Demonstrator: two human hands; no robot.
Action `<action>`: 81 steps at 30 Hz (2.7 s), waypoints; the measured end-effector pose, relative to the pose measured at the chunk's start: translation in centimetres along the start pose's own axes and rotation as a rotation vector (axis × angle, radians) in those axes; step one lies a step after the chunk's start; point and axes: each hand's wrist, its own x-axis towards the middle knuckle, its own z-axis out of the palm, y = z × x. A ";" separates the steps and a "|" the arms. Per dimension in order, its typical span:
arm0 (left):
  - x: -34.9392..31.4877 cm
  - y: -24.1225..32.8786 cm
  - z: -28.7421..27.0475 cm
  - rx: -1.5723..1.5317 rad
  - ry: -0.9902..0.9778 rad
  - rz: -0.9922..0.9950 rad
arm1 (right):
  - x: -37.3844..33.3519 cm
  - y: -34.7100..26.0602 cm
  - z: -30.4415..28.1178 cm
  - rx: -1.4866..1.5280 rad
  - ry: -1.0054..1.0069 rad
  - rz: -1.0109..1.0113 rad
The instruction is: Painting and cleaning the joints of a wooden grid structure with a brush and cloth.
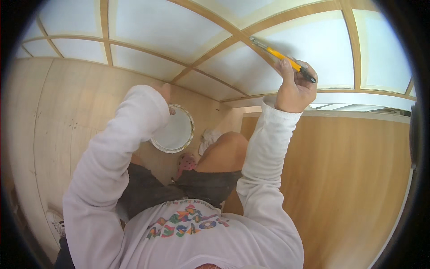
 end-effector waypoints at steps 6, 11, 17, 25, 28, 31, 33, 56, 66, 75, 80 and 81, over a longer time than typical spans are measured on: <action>-0.5 -0.7 -0.9 -0.104 -0.048 -0.010 | 1.3 -0.1 0.9 -0.075 -0.029 -0.066; -1.0 -0.8 -1.1 -0.075 -0.022 0.010 | 2.7 -0.8 0.8 -0.291 -0.121 -0.167; -0.8 -0.6 -1.6 -0.103 -0.064 -0.048 | 2.3 -1.1 0.9 -0.270 -0.127 -0.182; -0.8 -0.8 -1.2 -0.097 -0.017 -0.020 | 1.7 -0.7 1.3 -0.173 -0.104 -0.159; -0.7 -0.7 -1.0 -0.090 -0.031 -0.018 | 1.9 -0.6 1.1 -0.228 -0.090 -0.148; -0.4 -0.6 -0.9 -0.084 -0.027 -0.029 | 2.2 -0.6 0.7 -0.219 -0.128 -0.126; 0.0 -0.4 -0.7 -0.089 -0.047 -0.023 | 2.2 -0.7 0.1 -0.237 -0.106 -0.136; 8.7 13.6 -1.5 -0.242 0.779 0.355 | -12.4 7.3 -14.4 0.417 0.043 0.397; 7.5 15.1 -0.9 -0.445 0.955 0.368 | -12.8 8.5 -18.3 0.446 -0.005 0.505; 7.0 15.7 -2.0 -0.382 0.763 0.315 | -12.8 8.3 -18.7 0.534 -0.098 0.470; 5.7 15.9 -2.1 -0.423 0.774 0.200 | -12.7 8.0 -18.6 0.575 -0.129 0.504; 5.6 15.4 -2.1 -0.406 0.771 0.177 | -12.6 7.9 -18.4 0.565 -0.137 0.499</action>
